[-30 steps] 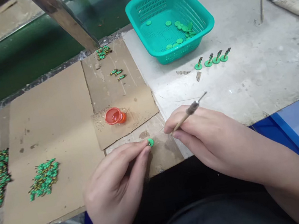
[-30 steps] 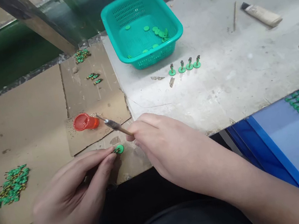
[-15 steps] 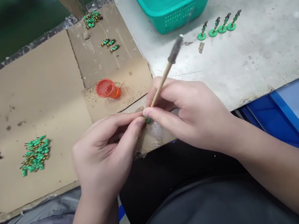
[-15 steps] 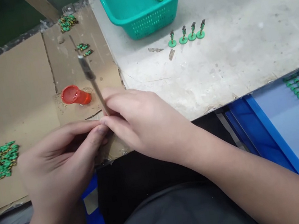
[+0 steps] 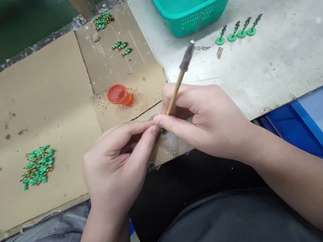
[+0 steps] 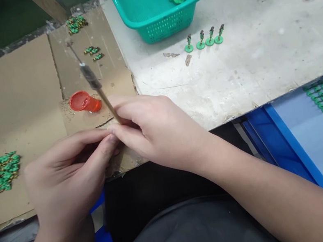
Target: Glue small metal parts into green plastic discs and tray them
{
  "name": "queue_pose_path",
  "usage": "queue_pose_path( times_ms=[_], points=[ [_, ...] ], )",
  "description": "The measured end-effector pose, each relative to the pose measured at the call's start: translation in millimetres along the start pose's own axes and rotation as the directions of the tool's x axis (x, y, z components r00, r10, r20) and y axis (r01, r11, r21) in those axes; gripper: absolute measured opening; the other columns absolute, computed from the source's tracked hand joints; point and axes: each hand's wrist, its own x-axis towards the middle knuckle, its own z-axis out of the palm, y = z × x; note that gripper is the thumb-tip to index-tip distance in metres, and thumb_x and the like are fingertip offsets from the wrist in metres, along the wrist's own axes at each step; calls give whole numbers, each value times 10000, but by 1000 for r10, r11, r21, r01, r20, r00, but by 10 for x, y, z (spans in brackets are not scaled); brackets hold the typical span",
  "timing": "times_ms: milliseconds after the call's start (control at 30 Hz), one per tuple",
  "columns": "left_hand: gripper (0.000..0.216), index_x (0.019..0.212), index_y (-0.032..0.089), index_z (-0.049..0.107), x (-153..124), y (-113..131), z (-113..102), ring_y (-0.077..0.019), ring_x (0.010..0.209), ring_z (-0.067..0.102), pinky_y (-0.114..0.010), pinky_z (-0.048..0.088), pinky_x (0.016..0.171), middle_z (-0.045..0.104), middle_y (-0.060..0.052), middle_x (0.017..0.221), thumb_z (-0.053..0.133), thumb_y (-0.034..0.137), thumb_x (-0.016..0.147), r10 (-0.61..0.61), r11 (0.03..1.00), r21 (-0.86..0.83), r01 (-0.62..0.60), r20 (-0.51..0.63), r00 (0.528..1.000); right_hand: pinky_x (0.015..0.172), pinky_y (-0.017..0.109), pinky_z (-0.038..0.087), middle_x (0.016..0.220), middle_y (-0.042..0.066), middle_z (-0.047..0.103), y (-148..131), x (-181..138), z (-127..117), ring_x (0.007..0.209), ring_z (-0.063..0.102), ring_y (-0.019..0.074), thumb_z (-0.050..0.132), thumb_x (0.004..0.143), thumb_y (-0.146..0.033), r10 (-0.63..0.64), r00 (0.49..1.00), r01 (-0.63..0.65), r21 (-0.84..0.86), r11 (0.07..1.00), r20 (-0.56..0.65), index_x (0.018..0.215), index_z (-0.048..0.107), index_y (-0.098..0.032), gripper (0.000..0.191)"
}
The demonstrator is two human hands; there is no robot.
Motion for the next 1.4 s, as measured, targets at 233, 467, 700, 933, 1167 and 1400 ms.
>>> queue_pose_path(
  times_ms=[233,467,700,933,1167,1400],
  points=[
    [105,1028,371,931,-17,-15,-5,-145,795,814,-274,701,744,891,51,966,857,300,1049,-1,1000,-4,1,-2,1000,769,283,553,906,-23,751,46,-28,-15,808,709,156,725,1138,-172,-110,994,110,9,994,8,950,685,-222,199],
    [114,1018,393,923,-16,-17,-3,-141,781,810,-267,690,713,888,67,954,867,296,1041,15,1000,4,-15,-2,1000,808,278,578,962,-11,781,65,8,0,852,731,159,715,1138,-149,-145,989,144,21,989,26,970,691,-216,183],
    [114,998,397,915,-20,16,-4,-178,788,811,-326,685,685,891,56,967,853,319,1053,10,1000,14,-10,-3,1000,885,320,608,934,-21,749,-17,36,-47,914,750,191,680,1133,-130,-40,994,38,14,999,101,990,682,-254,189],
    [114,989,383,916,-32,-32,-13,-193,809,819,-340,679,680,895,36,980,835,349,1063,27,998,51,-27,0,1000,865,310,578,956,-22,757,-34,36,-27,937,741,187,632,1126,-103,-32,992,29,27,999,121,965,642,-265,228],
    [95,1079,406,927,-43,-61,-8,-162,853,826,-317,704,797,904,50,1055,858,342,1065,6,1000,23,-6,5,1000,730,327,508,849,-13,674,44,81,-57,778,662,187,712,1116,-248,79,997,-79,-5,997,6,912,588,-259,239],
    [130,1129,400,919,-53,-65,-15,-202,1038,864,-350,723,892,911,37,1159,843,305,1084,59,997,39,-59,-2,998,774,314,522,883,-23,678,78,172,-79,817,673,176,683,1116,-185,-17,995,16,3,1000,97,882,554,-260,277]
  ],
)
